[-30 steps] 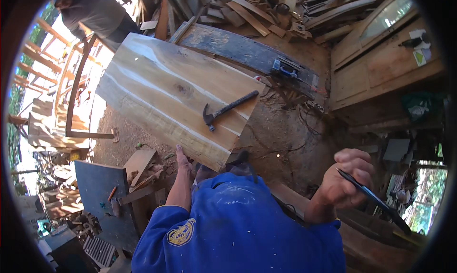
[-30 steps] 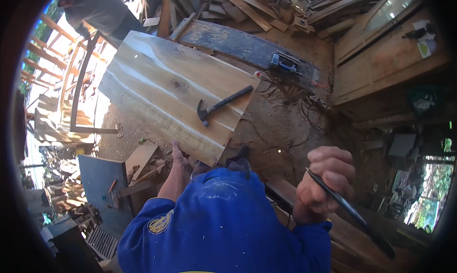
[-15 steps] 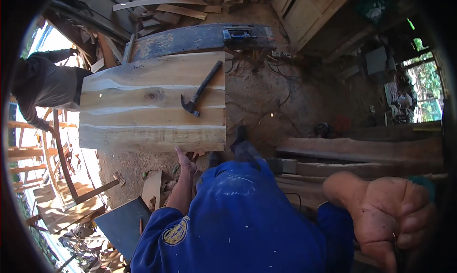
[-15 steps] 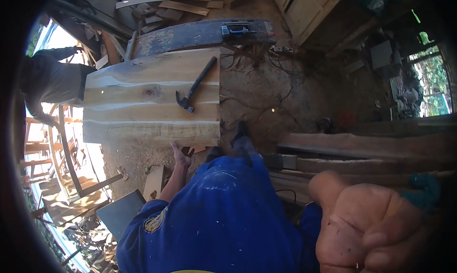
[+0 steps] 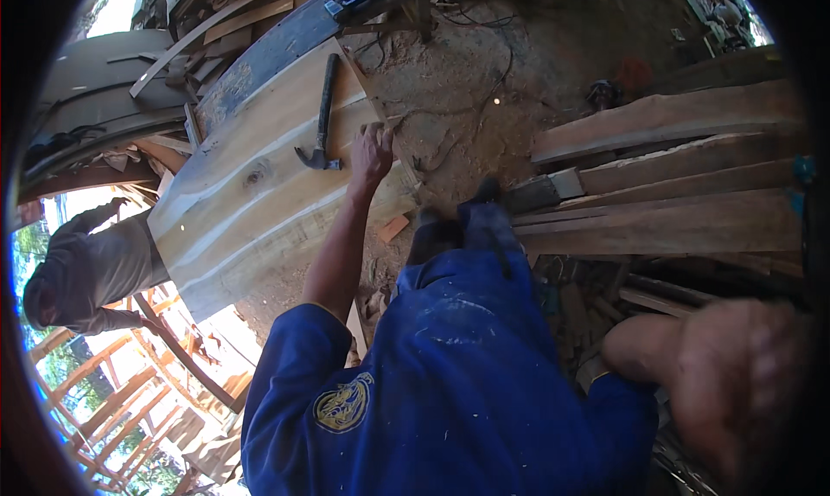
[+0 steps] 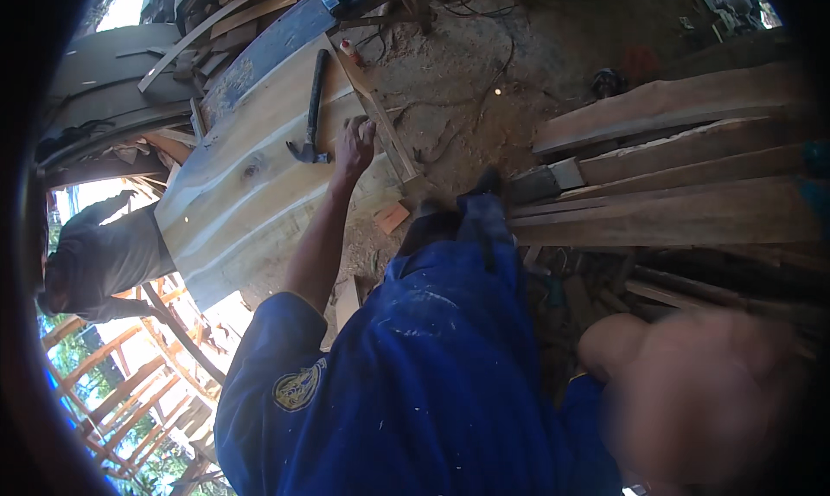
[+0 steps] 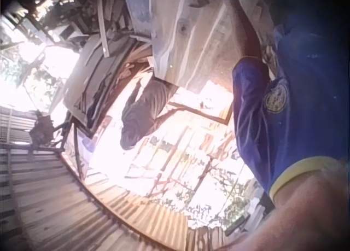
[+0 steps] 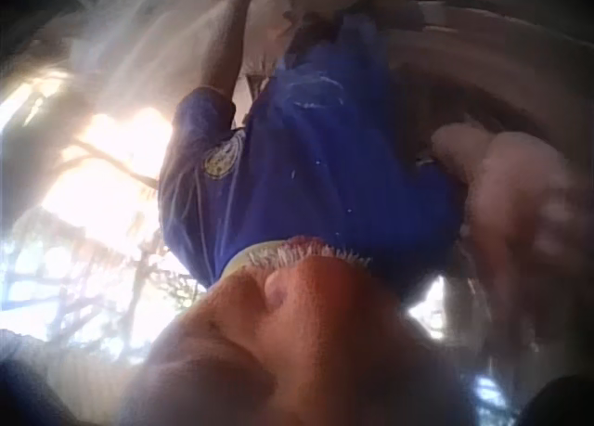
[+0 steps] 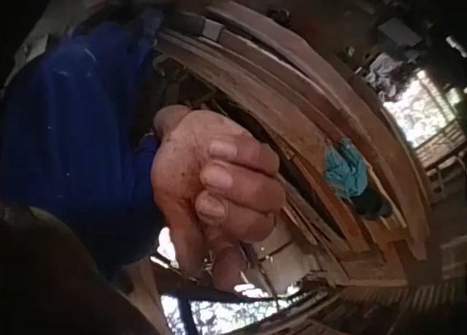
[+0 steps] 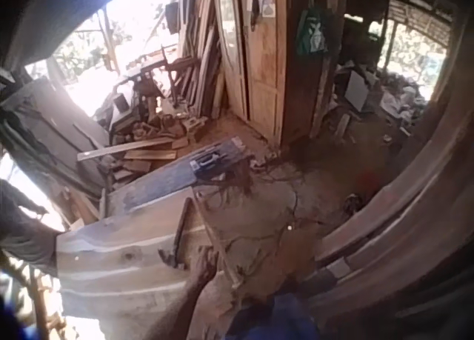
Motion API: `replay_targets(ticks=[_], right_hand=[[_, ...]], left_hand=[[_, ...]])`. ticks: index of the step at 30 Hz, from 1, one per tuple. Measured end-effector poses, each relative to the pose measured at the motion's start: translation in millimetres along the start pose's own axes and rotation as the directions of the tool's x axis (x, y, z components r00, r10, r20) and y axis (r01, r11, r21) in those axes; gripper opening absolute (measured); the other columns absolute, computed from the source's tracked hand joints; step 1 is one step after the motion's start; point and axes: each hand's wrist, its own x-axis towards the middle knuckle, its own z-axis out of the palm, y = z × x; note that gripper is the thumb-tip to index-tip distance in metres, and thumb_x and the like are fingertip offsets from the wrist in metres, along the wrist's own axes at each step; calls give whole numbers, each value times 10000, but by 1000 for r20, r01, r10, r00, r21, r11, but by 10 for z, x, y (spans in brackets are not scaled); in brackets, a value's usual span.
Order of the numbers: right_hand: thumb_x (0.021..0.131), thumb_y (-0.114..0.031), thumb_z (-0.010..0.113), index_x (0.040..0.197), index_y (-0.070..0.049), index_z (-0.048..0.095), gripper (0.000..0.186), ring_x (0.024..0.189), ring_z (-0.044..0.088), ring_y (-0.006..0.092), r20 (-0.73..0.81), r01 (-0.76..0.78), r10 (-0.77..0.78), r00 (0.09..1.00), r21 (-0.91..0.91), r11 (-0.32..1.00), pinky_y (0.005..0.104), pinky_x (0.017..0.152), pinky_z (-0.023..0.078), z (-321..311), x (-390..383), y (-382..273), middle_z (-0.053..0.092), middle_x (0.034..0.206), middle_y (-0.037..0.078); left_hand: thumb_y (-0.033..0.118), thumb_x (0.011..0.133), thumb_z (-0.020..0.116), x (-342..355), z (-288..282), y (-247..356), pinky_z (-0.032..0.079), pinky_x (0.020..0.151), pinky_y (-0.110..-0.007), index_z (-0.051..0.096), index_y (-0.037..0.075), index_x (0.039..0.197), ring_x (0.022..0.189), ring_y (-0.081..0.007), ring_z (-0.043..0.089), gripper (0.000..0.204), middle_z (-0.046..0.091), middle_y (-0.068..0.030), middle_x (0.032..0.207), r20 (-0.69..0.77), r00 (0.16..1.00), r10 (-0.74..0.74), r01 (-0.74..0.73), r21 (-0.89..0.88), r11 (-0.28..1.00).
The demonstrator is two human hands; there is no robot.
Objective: The person builds a wooden furniture piece by using a nail gun and a hammer to attach wooden slats to a larger curved board, and then marks the board with a pencil.
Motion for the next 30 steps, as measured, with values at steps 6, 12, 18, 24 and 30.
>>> replay_targets(ticks=[6,12,18,24,30], right_hand=[[1101,-290,435,1175,70,654,428,764,573,159,-91,-887,947,309,332,322,336,718,504,961,-2325,1340,601,850,89],[1031,-272,614,1090,5,707,298,806,678,215,-72,-971,974,-215,-93,-221,340,751,536,1364,-4821,1634,687,876,114],[997,-262,653,1101,-20,711,270,974,678,326,52,-901,990,-130,-424,-96,403,863,533,1560,-6284,1782,700,1047,159],[1009,-179,618,1160,14,685,254,1119,631,357,11,-880,951,-310,-383,-282,454,996,486,1507,-6327,2153,668,1184,189],[1062,-158,521,1177,49,666,277,1121,638,337,-26,-770,865,-501,-443,-459,409,1007,496,1296,-6394,2270,666,1194,212]], left_hand=[[354,986,597,937,116,-162,391,1065,-459,700,61,949,1049,-320,628,313,680,-140,965,440,754,489,-642,332,691],[363,929,625,1070,51,-360,409,870,-416,660,104,723,849,-263,599,332,624,-60,772,690,634,350,-709,337,619],[471,1019,420,1180,231,-407,400,965,-465,645,89,909,981,-316,593,456,608,-127,948,690,620,373,-707,285,648],[672,1030,195,1090,356,-663,254,1174,-542,538,26,1279,1351,-383,435,773,469,-233,1391,210,883,420,-466,509,724],[665,1026,89,1014,199,-763,234,1200,-502,449,-14,1418,1398,-344,376,863,417,-210,1452,118,979,166,-196,762,617]])
